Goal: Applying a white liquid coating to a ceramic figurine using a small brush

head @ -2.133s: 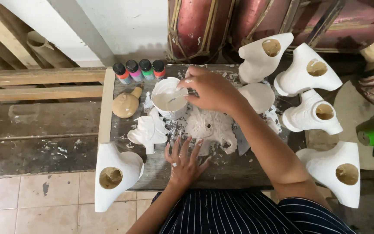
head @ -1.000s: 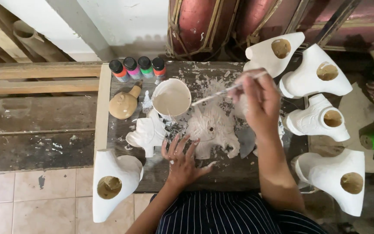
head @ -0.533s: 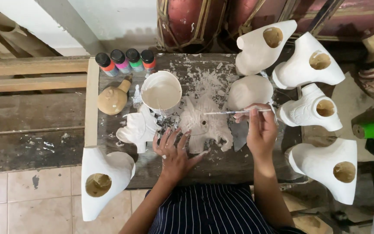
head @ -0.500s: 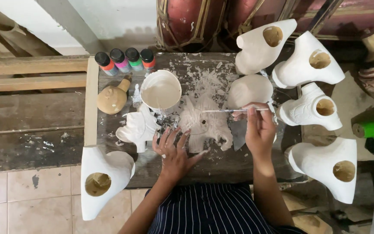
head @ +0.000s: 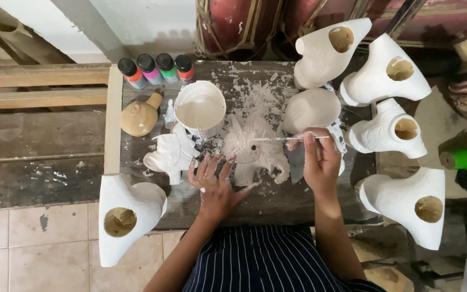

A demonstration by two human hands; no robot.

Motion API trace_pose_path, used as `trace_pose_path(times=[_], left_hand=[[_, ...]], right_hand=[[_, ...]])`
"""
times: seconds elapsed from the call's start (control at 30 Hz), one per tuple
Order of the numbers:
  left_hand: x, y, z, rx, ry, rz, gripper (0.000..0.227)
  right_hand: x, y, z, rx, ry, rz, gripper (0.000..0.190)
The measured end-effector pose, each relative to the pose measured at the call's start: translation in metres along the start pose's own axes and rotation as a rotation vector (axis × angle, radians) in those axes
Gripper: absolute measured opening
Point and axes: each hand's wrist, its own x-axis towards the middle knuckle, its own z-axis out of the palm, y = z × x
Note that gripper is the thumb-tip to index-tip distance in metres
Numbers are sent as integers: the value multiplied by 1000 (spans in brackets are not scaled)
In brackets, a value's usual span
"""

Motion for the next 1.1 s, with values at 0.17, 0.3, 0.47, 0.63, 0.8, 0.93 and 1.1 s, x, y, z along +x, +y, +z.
trace_pose_path(times=[0.17,0.3,0.47,0.63,0.8,0.93,1.1], left_hand=[[-1,1,0,4,5,2,85],[-3,0,3,33,12,9,82],[-2,1,2,44,9,18,81],[1,3,-3,21,12,20,83],[-2,1,1,21,5,20,84],[0,2,0,28,15,28,82],[-4,1,3,22,14,20,83]], right_hand=[[-9,17,-6,0,-12,-2,23],[-12,22,-8,31,-2,-33,22],[-15,30,-12,54,17,-31,21],[-21,36,-15,76,34,24,22],[-18,36,-20,36,42,-56,22],[-20,37,-19,54,33,-19,23],[-22,34,-23,20,24,5,23]])
